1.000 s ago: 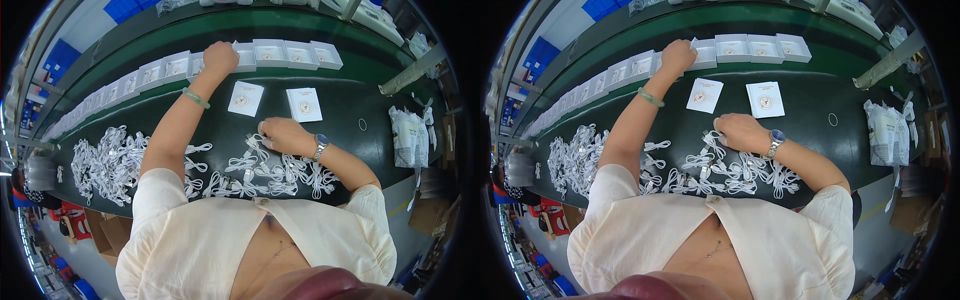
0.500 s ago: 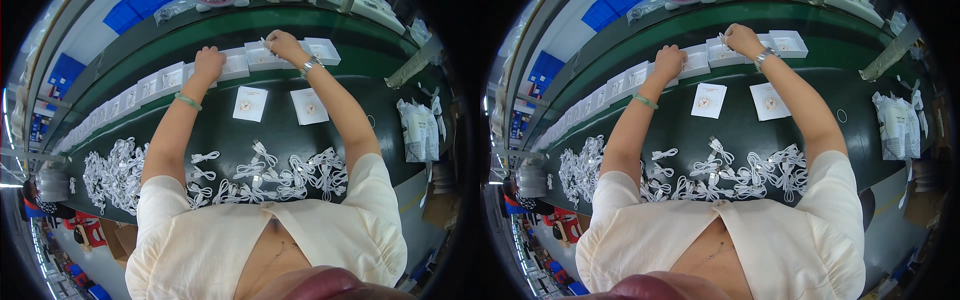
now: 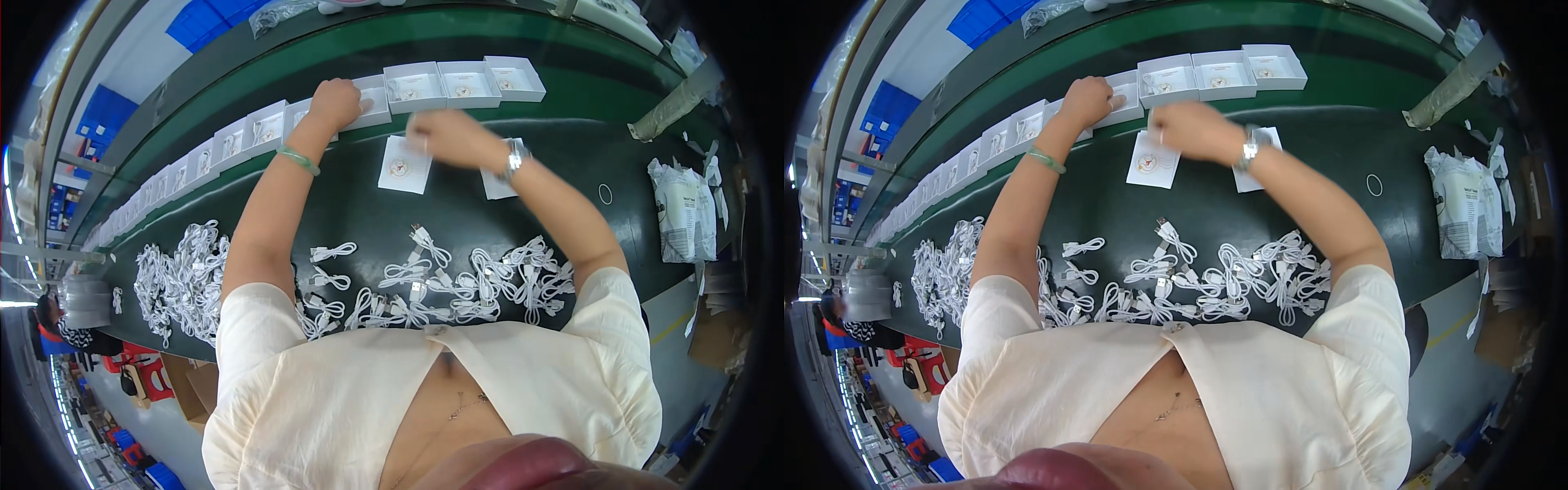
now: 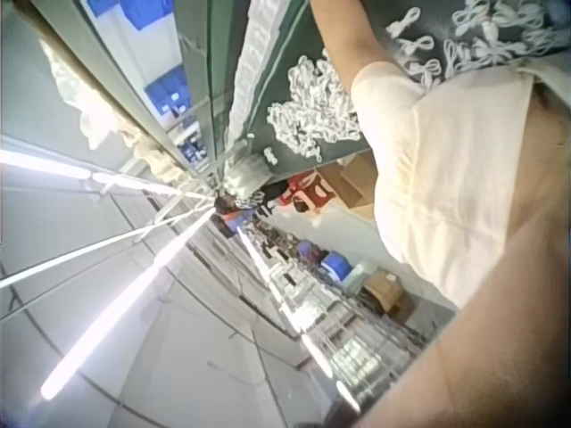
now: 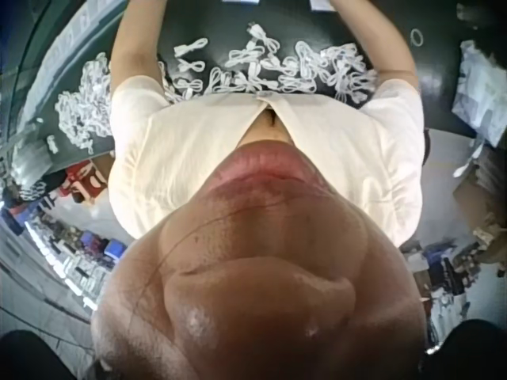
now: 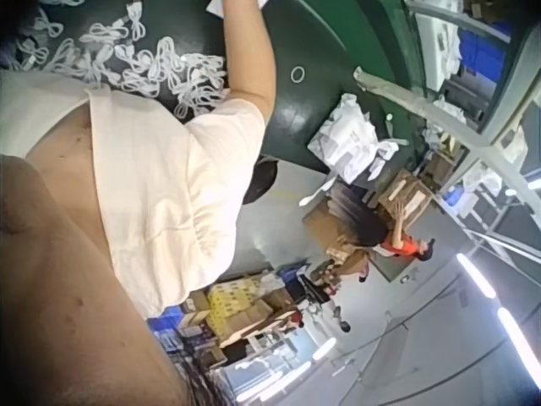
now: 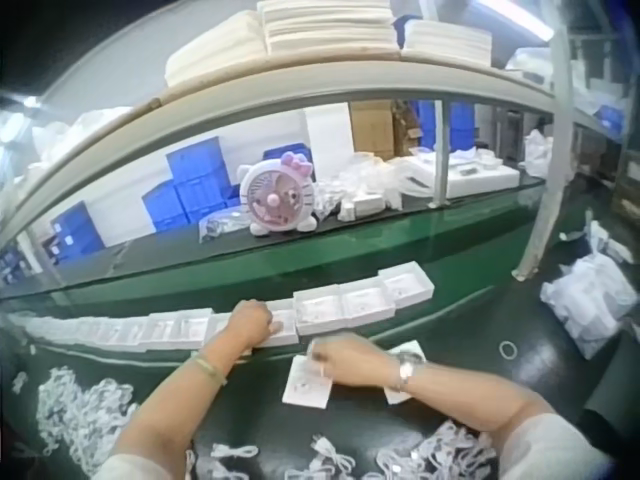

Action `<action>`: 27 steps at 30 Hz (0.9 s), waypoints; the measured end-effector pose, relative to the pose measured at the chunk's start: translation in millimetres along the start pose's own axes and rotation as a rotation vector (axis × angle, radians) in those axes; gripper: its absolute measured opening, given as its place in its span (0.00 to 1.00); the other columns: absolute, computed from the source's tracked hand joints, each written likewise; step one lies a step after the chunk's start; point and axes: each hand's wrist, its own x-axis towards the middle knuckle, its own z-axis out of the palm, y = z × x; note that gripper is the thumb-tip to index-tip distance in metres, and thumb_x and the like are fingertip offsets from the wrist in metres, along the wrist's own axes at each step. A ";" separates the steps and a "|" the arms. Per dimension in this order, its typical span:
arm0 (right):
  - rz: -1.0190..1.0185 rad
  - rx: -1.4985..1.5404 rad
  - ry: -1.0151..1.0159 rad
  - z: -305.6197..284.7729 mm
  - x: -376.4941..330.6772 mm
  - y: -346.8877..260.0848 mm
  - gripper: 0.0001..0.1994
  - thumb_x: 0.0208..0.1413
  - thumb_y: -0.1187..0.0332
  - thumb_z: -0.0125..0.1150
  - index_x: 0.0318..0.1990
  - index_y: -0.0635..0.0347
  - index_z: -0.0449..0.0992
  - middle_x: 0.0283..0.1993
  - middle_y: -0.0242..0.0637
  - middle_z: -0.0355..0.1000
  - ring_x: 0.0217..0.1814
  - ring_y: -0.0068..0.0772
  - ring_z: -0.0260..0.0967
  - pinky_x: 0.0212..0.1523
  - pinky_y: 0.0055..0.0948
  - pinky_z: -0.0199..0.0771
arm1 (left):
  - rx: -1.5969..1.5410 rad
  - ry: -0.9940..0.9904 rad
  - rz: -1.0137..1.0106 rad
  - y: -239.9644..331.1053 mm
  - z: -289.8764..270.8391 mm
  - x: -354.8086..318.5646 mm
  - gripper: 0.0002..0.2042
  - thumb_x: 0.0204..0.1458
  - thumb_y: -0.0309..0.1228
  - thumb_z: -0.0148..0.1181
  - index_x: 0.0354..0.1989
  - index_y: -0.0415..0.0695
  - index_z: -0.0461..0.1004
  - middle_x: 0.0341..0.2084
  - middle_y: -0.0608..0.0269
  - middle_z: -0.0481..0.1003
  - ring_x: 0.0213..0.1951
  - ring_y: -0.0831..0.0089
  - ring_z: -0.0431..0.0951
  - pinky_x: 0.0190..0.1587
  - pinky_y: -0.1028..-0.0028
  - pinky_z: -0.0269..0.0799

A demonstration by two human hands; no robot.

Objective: The person packs accessories on an assembly line by placing USB cables and paper manuals into small boxes, sorting stacks of instructional cards, and organizing bundles of cables by hand.

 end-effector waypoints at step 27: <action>0.482 0.190 0.322 -19.5 62.9 108.3 0.15 0.49 0.62 0.58 0.38 0.65 0.77 0.37 0.46 0.76 0.40 0.42 0.74 0.45 0.33 0.72 | -0.266 0.398 0.231 61.1 -34.0 -27.3 0.08 0.48 0.32 0.58 0.26 0.40 0.77 0.29 0.56 0.76 0.34 0.56 0.74 0.38 0.60 0.68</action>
